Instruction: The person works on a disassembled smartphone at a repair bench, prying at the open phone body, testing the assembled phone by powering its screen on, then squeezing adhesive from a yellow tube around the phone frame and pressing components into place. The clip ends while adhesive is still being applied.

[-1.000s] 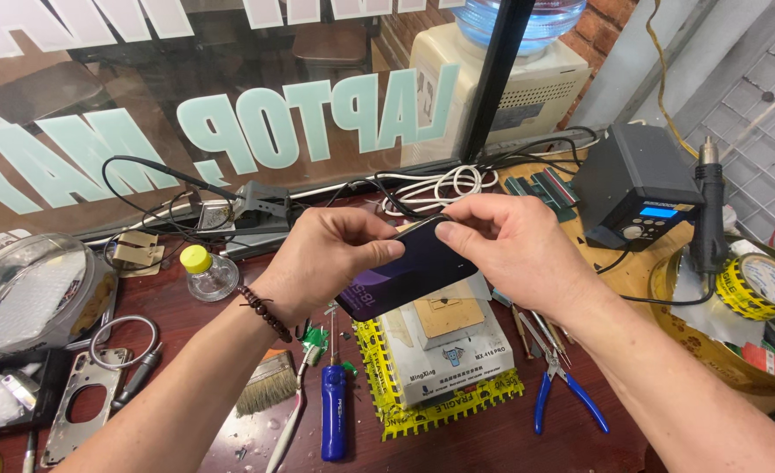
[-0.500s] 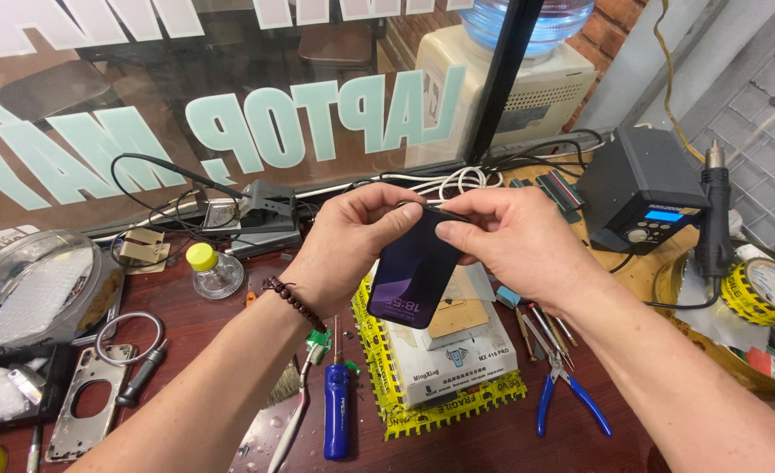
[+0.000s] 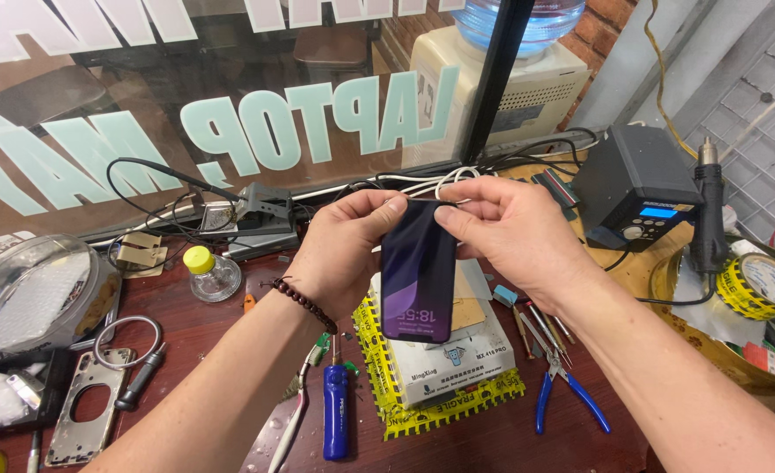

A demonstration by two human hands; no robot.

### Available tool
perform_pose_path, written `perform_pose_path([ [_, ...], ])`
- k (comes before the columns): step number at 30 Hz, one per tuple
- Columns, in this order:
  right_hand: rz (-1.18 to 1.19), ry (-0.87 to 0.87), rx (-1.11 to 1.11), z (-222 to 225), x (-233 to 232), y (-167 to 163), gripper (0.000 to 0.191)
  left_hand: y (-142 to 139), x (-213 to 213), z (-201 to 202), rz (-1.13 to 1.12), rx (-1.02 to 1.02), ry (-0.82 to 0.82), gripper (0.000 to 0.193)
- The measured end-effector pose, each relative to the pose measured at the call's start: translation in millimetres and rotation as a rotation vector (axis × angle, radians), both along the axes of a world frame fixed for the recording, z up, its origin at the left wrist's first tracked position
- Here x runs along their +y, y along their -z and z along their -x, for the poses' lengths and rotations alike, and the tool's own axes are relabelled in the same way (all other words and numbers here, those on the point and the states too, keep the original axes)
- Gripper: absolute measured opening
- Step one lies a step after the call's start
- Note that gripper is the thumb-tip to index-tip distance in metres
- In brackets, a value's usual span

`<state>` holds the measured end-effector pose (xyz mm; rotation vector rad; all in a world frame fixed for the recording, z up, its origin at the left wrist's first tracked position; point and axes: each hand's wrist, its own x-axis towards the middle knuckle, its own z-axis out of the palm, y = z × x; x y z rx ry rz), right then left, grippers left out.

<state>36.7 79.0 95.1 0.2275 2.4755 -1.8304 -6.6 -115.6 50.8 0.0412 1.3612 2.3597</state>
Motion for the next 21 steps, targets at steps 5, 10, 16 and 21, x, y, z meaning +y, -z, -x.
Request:
perform_pose_path([
  [5, 0.141, -0.033, -0.093, 1, 3, 6, 0.025, -1, -3, 3, -0.077, -0.067, 0.017, 0.014],
  [10, 0.208, -0.072, -0.064, 4, 9, 11, 0.02, 0, 0, 2, -0.066, -0.033, 0.038, 0.019],
  [16, 0.156, -0.052, -0.072, 3, 9, 12, 0.019, 1, 1, 1, -0.034, -0.044, 0.021, 0.02],
  [21, 0.092, -0.071, -0.073, 2, 10, 12, 0.022, -2, -2, 2, -0.14, -0.053, 0.035, 0.02],
])
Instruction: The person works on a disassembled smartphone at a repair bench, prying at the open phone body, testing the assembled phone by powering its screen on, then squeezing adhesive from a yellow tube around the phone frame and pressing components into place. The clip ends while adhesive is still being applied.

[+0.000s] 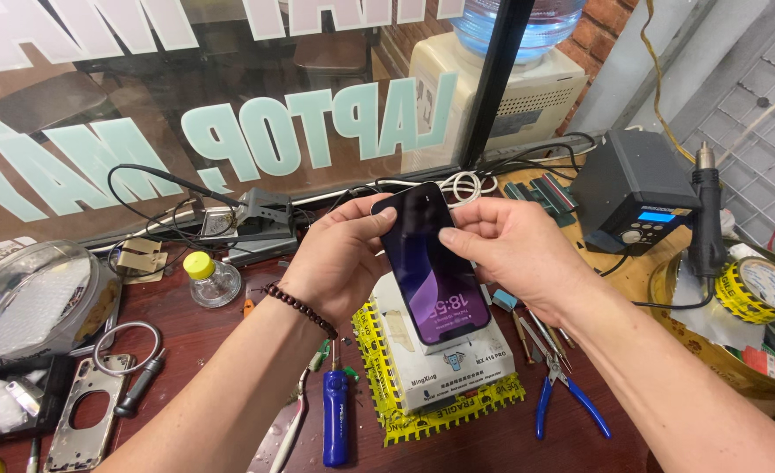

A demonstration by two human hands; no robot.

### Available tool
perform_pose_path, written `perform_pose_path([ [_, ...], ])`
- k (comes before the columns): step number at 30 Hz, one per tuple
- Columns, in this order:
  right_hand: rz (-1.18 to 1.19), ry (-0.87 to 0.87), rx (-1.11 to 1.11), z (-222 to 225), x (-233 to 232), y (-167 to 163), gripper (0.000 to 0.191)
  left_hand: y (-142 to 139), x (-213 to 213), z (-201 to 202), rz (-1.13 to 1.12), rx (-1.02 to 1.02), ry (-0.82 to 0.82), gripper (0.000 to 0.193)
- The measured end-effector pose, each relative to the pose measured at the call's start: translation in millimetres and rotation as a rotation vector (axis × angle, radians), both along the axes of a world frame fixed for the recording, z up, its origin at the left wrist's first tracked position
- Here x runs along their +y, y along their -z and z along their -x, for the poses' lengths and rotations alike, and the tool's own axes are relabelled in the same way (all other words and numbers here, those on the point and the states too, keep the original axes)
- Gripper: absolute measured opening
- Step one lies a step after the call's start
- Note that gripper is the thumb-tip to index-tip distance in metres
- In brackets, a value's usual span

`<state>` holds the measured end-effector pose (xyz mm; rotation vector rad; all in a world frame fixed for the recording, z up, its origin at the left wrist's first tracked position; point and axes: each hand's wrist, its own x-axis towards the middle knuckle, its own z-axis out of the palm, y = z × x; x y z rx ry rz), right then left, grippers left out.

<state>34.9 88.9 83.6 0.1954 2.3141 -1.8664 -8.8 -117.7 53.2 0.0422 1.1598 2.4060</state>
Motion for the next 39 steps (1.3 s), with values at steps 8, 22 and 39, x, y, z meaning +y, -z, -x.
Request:
perform_pose_path([
  [8, 0.031, -0.046, 0.017, 4, -4, 3, 0.022, -11, 0, 8, 0.213, 0.037, 0.08, 0.022],
  [22, -0.238, -0.16, 0.193, 4, -3, 13, 0.022, -6, -17, 15, 0.602, 0.365, 0.17, 0.015],
  [39, -0.453, -0.109, 0.368, -7, 8, -15, 0.029, 20, -23, 4, 0.069, 0.133, 0.05, 0.012],
])
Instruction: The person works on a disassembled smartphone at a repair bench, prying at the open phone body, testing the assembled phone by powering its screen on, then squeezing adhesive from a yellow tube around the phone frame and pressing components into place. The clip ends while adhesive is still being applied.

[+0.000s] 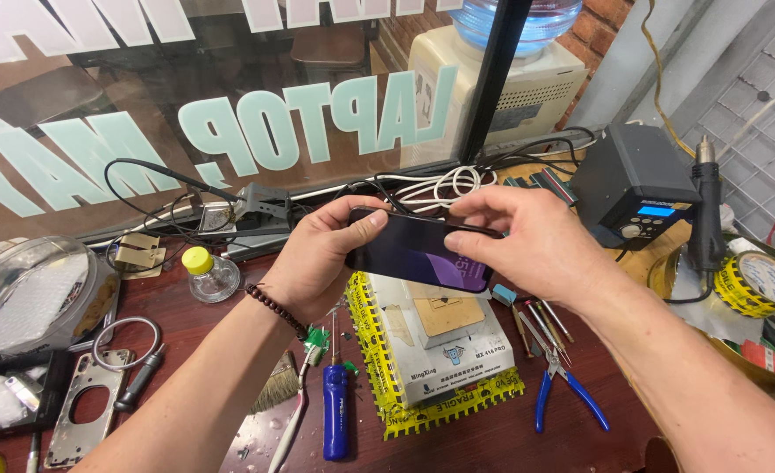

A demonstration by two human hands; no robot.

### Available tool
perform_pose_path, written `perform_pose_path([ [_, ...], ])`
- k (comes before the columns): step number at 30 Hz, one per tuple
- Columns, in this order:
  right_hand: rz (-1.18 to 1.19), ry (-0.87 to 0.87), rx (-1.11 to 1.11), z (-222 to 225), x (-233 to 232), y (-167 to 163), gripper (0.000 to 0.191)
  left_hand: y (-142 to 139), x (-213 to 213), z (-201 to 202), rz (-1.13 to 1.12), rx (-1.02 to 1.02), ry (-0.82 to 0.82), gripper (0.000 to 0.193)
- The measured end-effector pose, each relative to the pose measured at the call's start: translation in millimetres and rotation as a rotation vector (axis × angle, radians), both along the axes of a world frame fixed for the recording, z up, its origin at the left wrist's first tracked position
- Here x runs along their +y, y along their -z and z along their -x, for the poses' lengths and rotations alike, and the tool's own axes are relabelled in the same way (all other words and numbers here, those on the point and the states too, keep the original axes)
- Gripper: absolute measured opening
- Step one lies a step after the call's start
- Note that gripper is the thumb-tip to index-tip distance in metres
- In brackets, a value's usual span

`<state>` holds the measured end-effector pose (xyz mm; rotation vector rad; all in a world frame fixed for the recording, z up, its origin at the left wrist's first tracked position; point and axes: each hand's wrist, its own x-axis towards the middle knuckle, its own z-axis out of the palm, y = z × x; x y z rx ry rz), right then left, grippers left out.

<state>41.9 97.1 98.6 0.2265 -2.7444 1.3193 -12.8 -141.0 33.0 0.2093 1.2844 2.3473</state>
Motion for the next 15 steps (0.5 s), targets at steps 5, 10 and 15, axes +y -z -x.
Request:
perform_pose_path([
  [5, 0.053, 0.179, -0.166, 0, 10, -4, 0.021, 0, -2, -4, -0.069, -0.105, -0.008, 0.011],
  [10, 0.052, 0.114, -0.281, 12, 17, 5, 0.024, 1, 2, -3, 0.345, 0.0, 0.206, 0.02],
  [15, 0.042, 0.189, -0.178, 12, 21, 19, 0.039, 9, 9, -14, 0.305, -0.205, 0.167, 0.025],
])
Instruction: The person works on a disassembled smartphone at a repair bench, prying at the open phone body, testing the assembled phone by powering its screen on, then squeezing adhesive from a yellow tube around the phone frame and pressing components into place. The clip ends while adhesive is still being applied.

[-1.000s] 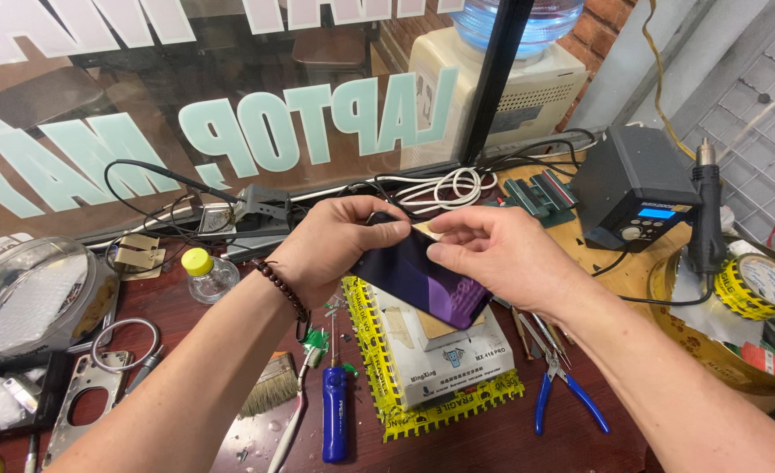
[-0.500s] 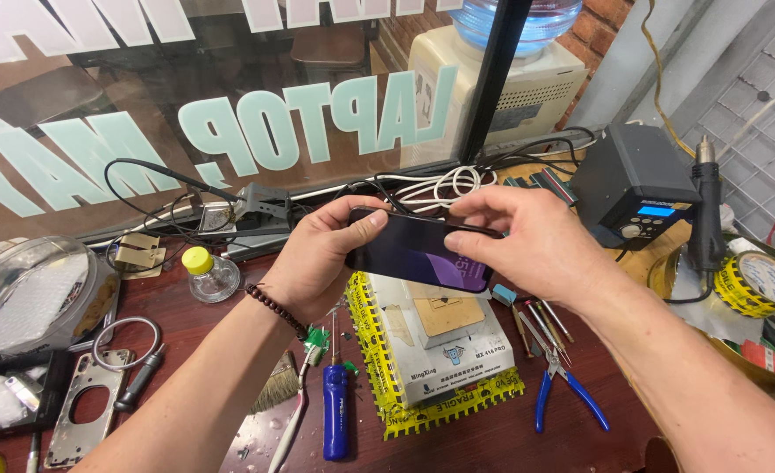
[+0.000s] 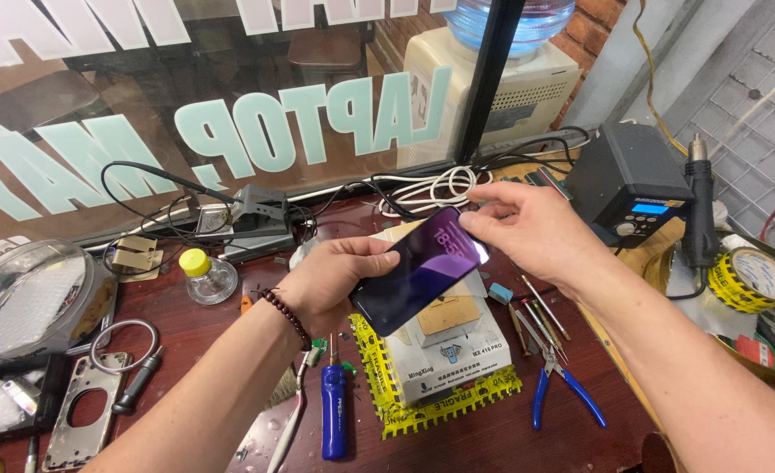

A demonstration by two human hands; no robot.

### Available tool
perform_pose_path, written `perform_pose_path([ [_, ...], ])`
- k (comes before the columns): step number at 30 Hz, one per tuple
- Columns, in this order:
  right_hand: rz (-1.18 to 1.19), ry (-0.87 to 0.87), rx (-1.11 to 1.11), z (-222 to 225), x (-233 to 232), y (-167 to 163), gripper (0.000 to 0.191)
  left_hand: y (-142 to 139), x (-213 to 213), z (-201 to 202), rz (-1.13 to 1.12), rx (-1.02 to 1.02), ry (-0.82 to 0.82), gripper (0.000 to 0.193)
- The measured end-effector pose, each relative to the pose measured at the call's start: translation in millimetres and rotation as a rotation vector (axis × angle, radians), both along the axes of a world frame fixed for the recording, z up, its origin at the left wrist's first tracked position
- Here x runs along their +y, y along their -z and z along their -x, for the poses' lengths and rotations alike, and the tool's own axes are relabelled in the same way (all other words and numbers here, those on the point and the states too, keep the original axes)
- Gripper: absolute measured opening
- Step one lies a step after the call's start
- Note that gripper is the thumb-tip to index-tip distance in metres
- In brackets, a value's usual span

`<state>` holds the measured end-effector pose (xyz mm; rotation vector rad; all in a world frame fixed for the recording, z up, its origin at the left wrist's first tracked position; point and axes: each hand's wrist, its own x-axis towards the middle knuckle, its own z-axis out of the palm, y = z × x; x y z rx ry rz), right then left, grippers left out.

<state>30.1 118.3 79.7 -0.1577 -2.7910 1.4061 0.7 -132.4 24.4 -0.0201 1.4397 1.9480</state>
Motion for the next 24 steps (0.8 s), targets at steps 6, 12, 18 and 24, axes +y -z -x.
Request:
perform_pose_path([
  [6, 0.525, 0.153, -0.212, -12, 1, 14, 0.03, 4, 2, -8, -0.159, -0.191, -0.08, 0.029],
  [12, 0.575, 0.151, -0.147, -11, -5, 18, 0.021, 15, 16, -16, -0.254, -0.126, -0.062, 0.016],
  [18, 0.83, 0.211, -0.314, -23, -21, 19, 0.039, 3, 51, -31, 0.282, 0.552, -0.449, 0.013],
  [24, 1.037, 0.029, -0.184, -30, -30, 34, 0.031, -10, 69, -62, 0.712, 1.399, -0.428, 0.027],
])
